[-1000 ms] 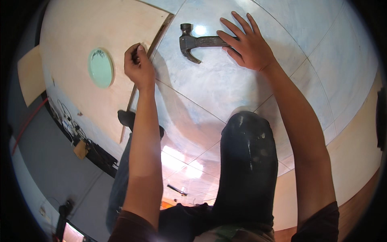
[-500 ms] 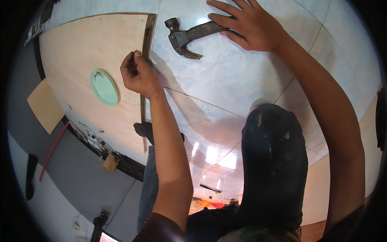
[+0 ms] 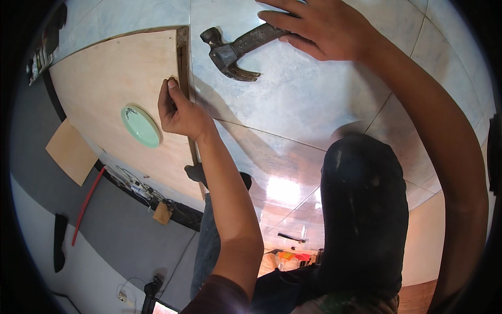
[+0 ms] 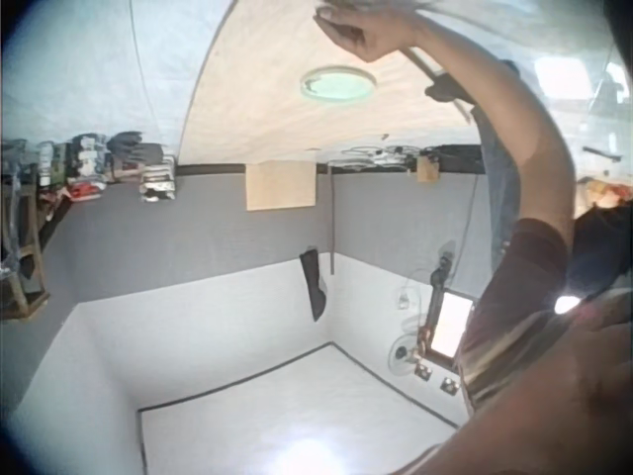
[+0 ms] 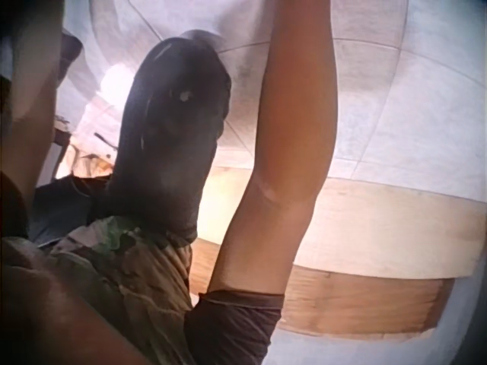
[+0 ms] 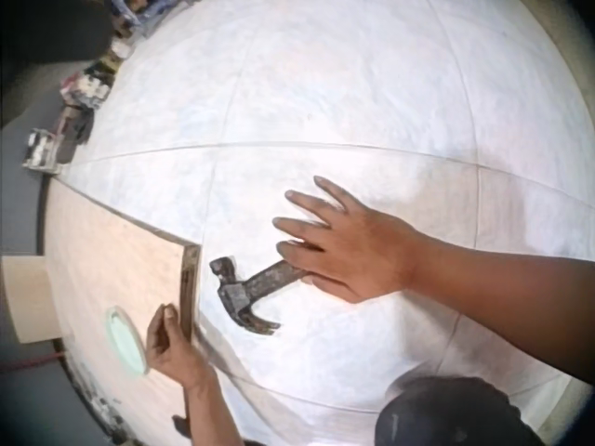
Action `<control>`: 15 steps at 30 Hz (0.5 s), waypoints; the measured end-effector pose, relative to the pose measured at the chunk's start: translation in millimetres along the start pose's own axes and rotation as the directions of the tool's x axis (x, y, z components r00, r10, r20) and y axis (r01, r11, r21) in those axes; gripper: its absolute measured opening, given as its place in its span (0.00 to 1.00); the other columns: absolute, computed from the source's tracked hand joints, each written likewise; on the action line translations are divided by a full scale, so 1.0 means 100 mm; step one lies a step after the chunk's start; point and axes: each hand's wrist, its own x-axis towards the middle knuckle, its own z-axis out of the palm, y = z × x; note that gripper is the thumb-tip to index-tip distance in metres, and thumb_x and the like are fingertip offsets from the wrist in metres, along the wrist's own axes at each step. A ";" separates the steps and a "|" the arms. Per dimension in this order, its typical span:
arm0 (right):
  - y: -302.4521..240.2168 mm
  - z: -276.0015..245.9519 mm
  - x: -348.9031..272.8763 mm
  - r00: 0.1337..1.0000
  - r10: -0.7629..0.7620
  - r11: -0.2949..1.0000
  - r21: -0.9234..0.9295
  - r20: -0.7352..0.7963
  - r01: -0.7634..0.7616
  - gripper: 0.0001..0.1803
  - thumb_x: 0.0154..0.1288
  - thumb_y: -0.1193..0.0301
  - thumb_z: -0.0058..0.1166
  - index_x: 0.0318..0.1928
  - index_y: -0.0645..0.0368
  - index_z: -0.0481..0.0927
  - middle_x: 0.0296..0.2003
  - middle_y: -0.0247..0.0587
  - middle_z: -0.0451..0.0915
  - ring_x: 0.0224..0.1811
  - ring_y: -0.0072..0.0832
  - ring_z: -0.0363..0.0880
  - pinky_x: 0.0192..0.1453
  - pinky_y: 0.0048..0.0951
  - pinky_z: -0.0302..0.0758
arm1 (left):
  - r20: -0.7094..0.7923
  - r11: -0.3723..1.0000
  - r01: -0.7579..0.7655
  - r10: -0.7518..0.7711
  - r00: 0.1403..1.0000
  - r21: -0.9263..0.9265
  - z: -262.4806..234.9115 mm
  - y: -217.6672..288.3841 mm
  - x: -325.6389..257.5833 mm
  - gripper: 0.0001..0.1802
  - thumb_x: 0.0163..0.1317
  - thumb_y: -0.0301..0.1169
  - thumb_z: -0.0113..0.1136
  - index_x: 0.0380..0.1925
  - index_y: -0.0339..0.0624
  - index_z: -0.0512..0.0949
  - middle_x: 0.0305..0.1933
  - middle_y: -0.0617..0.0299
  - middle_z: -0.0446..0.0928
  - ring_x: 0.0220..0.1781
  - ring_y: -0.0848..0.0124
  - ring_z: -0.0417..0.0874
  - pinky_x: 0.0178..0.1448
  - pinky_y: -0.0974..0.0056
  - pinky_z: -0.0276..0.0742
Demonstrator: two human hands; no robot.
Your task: The person assembles a wooden board by hammering nails into its edges. They use a hammer to drive nails and a screwdriver to adjust the wood pieces, working on a tiled floor.
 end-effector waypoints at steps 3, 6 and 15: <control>0.00 0.02 -0.01 1.000 -0.010 1.000 -0.014 -0.018 0.010 0.22 0.75 0.57 0.60 0.63 0.51 0.81 0.71 0.49 0.75 0.80 0.55 0.65 0.83 0.67 0.60 | 0.018 1.000 0.022 -0.022 1.000 0.002 0.01 0.02 -0.02 0.13 0.72 0.26 0.72 0.49 0.26 0.87 0.45 0.52 0.90 0.45 0.68 0.89 0.51 0.67 0.84; 0.00 0.01 -0.03 1.000 -0.004 1.000 0.000 -0.015 0.004 0.22 0.75 0.57 0.59 0.64 0.51 0.80 0.71 0.49 0.75 0.80 0.55 0.65 0.83 0.67 0.60 | 0.026 0.999 0.020 -0.021 0.999 0.027 0.00 -0.02 0.00 0.13 0.72 0.27 0.72 0.49 0.27 0.88 0.45 0.53 0.90 0.44 0.70 0.88 0.50 0.68 0.83; -0.01 -0.03 0.00 1.000 -0.007 1.000 -0.019 0.011 0.008 0.21 0.75 0.58 0.60 0.62 0.51 0.81 0.70 0.49 0.76 0.80 0.54 0.65 0.83 0.67 0.60 | 0.023 1.000 0.009 -0.009 1.000 0.011 0.00 -0.03 -0.01 0.11 0.72 0.25 0.72 0.48 0.27 0.89 0.45 0.54 0.91 0.44 0.71 0.88 0.50 0.68 0.83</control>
